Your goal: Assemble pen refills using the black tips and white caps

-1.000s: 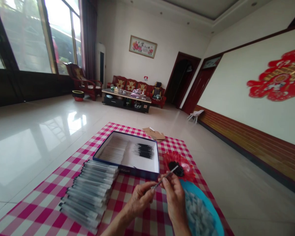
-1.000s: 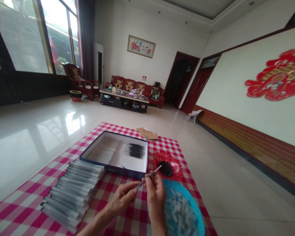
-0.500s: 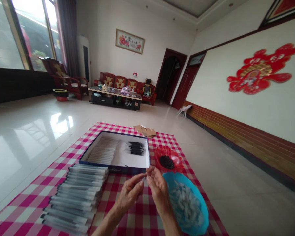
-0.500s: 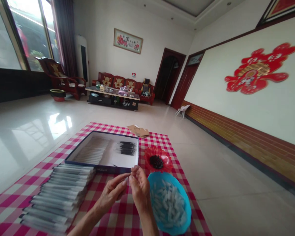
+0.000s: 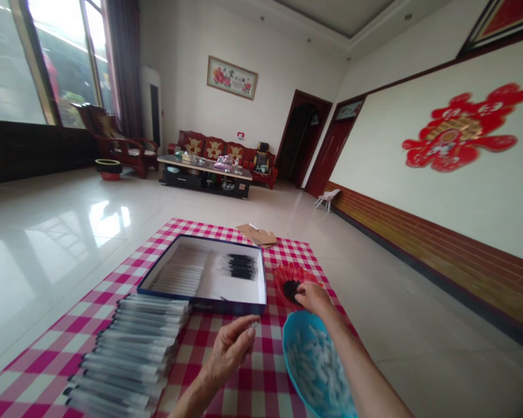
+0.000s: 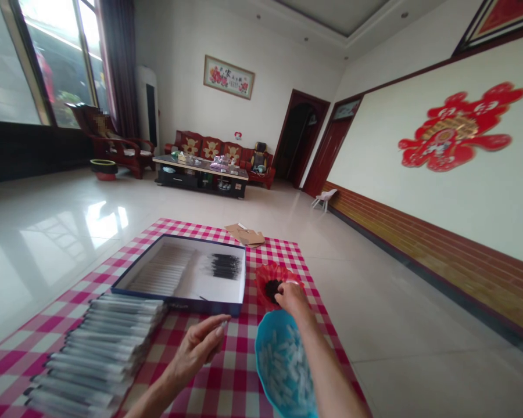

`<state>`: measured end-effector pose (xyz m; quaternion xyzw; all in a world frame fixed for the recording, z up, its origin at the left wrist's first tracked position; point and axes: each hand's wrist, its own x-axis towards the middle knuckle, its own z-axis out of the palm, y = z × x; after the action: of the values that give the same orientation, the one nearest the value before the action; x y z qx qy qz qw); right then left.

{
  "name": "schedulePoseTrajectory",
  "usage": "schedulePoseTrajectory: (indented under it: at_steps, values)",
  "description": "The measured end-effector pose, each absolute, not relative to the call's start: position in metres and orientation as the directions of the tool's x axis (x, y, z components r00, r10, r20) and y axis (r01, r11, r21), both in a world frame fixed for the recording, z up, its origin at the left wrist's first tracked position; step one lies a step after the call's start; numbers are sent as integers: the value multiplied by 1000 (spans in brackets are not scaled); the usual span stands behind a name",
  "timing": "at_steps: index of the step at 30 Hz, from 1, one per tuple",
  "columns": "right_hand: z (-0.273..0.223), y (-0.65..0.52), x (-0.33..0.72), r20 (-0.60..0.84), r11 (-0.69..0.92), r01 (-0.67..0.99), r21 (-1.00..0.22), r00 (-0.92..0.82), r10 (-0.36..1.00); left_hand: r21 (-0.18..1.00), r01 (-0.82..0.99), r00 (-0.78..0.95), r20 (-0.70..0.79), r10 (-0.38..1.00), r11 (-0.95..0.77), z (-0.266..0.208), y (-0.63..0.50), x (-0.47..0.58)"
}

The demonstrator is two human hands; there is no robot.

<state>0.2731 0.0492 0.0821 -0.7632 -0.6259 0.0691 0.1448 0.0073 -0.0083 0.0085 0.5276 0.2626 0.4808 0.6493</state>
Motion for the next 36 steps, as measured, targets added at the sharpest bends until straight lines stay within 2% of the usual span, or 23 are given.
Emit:
schedulePoseTrajectory:
  at_steps: [4,9,14,18,21,24,27,30,36]
  values:
    - [71,70,273,-27,-208,957,-201,207,978,947,-319,391,166,905,-36,9,-8,6]
    - [63,76,270,27,-215,954,-209,226,974,946,-319,385,180,905,-53,11,-9,7]
    - [69,69,271,178,-148,928,-342,218,959,951,-306,391,176,903,-53,11,-9,7]
    - [79,55,265,292,-36,857,-514,214,932,953,-293,383,185,905,-71,13,-9,7]
    - [85,32,250,317,64,761,-645,191,929,953,-297,378,182,908,-68,16,-10,7]
    - [88,0,226,296,123,619,-776,184,937,950,-306,387,188,903,-66,16,-10,8]
    - [86,-30,200,213,126,346,-930,227,950,947,-312,393,198,898,-72,13,-11,9]
    - [82,-46,181,182,123,243,-962,237,954,951,-291,394,218,893,-103,10,-12,11]
    - [76,-51,164,243,183,326,-928,155,958,942,-286,370,276,887,-174,9,-15,10]
